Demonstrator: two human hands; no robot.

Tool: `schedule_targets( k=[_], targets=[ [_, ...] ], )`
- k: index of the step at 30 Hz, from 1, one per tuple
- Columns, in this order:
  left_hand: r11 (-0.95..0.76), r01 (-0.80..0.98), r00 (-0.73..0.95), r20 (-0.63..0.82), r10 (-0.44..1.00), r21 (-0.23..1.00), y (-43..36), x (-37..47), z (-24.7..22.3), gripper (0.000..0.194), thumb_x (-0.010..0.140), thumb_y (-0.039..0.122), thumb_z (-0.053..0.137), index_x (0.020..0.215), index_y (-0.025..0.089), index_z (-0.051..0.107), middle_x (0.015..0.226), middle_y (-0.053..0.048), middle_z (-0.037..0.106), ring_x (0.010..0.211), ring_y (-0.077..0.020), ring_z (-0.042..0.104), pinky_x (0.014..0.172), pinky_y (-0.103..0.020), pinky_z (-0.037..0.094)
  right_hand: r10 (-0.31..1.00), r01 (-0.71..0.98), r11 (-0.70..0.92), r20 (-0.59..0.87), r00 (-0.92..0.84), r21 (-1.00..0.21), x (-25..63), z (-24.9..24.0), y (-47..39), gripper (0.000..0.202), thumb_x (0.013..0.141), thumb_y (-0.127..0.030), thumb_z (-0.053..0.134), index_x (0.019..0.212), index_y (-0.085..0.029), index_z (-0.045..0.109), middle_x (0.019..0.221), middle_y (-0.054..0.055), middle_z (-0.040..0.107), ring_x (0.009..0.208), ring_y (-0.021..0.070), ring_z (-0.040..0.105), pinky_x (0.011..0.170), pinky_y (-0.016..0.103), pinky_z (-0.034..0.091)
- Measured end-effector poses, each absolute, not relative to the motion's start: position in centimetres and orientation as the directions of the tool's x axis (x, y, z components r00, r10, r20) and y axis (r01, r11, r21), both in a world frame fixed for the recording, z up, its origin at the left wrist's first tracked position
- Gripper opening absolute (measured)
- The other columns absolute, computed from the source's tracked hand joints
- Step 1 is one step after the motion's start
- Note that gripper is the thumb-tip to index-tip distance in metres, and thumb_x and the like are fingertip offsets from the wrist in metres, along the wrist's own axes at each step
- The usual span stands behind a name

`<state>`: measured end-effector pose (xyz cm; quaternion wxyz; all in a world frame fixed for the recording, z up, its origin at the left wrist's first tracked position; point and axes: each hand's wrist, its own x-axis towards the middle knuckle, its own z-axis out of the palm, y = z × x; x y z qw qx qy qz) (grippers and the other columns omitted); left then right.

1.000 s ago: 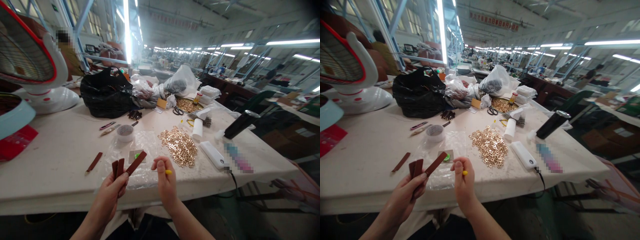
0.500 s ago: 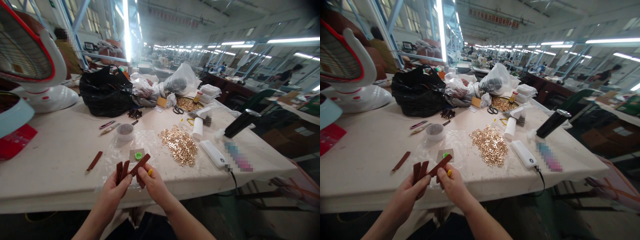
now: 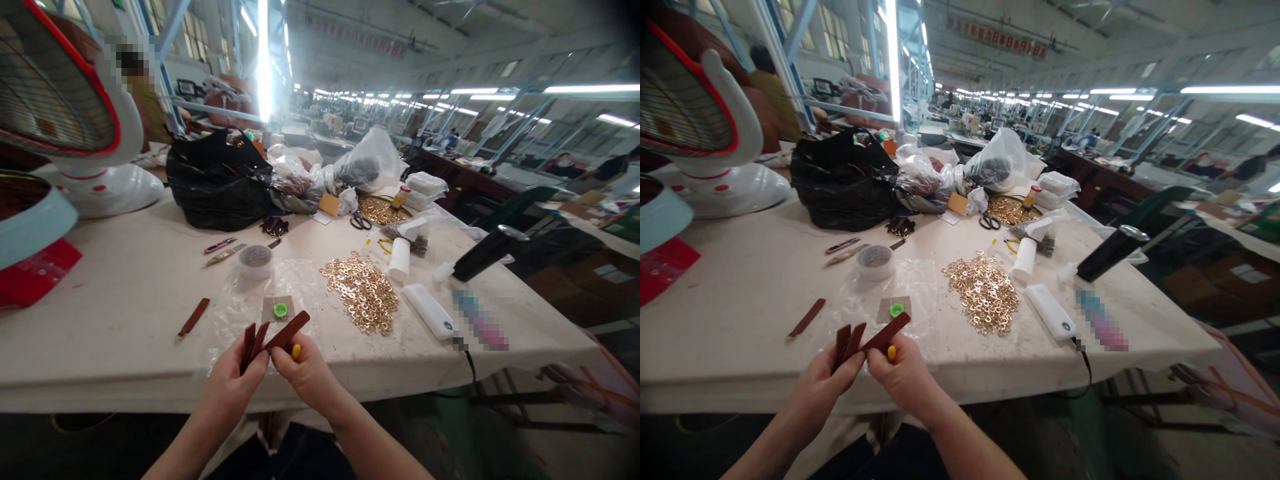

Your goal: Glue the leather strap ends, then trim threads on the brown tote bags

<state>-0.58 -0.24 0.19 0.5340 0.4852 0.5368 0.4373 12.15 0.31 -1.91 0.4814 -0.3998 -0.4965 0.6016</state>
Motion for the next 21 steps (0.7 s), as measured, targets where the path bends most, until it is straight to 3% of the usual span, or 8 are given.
schedule_targets(
  k=[5, 10, 13, 16, 18, 21],
  targets=[
    [0.119, 0.07, 0.03, -0.121, 0.992, 0.99, -0.2, -0.2, -0.3, 0.026, 0.066, 0.033, 0.063, 0.087, 0.017, 0.063, 0.079, -0.004, 0.067, 0.079, -0.0217, 0.061, 0.074, -0.028, 0.047, 0.969, -0.172, -0.055, -0.012, -0.246, -0.983, 11.9, -2.0, 0.4, 0.008, 0.07, -0.02, 0.053, 0.075, -0.015, 0.058, 0.066, -0.002, 0.053, 0.059, 0.0093, 0.043, 0.053, 0.021, 0.036],
    [0.228, 0.017, -0.084, -0.226, 0.971, 0.974, 0.6, -2.5, -1.0, 0.04, 0.061, 0.038, 0.067, 0.096, 0.017, 0.061, 0.095, -0.006, 0.069, 0.095, -0.0256, 0.061, 0.078, -0.03, 0.047, 0.971, -0.186, -0.101, -0.056, -0.234, -0.977, 11.6, -2.6, 0.7, 0.017, 0.072, -0.029, 0.058, 0.083, -0.017, 0.053, 0.062, -0.005, 0.044, 0.052, 0.0072, 0.037, 0.049, 0.02, 0.031],
    [0.222, 0.221, -0.249, -0.165, 0.954, 0.95, 2.2, -7.2, -1.8, 0.043, 0.063, 0.041, 0.063, 0.1, 0.019, 0.06, 0.111, -0.008, 0.065, 0.107, -0.0277, 0.056, 0.086, -0.032, 0.043, 0.985, -0.195, -0.093, -0.063, -0.159, -0.976, 12.2, -2.9, 0.7, 0.026, 0.074, -0.039, 0.059, 0.088, -0.019, 0.049, 0.059, -0.008, 0.034, 0.048, 0.0066, 0.03, 0.045, 0.019, 0.026],
    [0.349, 0.571, -0.395, -0.124, 0.91, 0.743, 4.1, -12.5, -2.9, 0.038, 0.066, 0.046, 0.055, 0.09, 0.017, 0.06, 0.092, -0.013, 0.068, 0.097, -0.033, 0.059, 0.08, -0.038, 0.043, 0.989, -0.151, -0.089, -0.069, -0.129, -0.985, 12.7, -2.9, 0.5, 0.025, 0.078, -0.043, 0.055, 0.081, -0.019, 0.048, 0.059, -0.007, 0.035, 0.049, 0.0071, 0.029, 0.046, 0.02, 0.025],
    [0.411, 0.65, -0.445, -0.119, 0.888, 0.64, 5.0, -14.9, -3.5, 0.032, 0.065, 0.047, 0.053, 0.078, 0.018, 0.059, 0.075, -0.013, 0.066, 0.086, -0.0366, 0.06, 0.073, -0.04, 0.043, 0.985, -0.101, -0.076, -0.059, -0.163, -0.992, 12.6, -2.9, 0.2, 0.025, 0.079, -0.043, 0.053, 0.076, -0.019, 0.048, 0.061, -0.006, 0.037, 0.052, 0.0078, 0.031, 0.048, 0.021, 0.028],
    [0.403, 0.663, -0.446, -0.1, 0.889, 0.63, 5.6, -16.2, -3.8, 0.029, 0.062, 0.048, 0.054, 0.067, 0.02, 0.055, 0.065, -0.011, 0.061, 0.076, -0.0366, 0.06, 0.066, -0.04, 0.041, 0.977, -0.03, -0.049, -0.042, -0.208, -0.998, 12.3, -2.7, -0.3, 0.023, 0.079, -0.04, 0.052, 0.075, -0.018, 0.049, 0.063, -0.004, 0.04, 0.056, 0.0087, 0.035, 0.052, 0.022, 0.031]
  ],
)
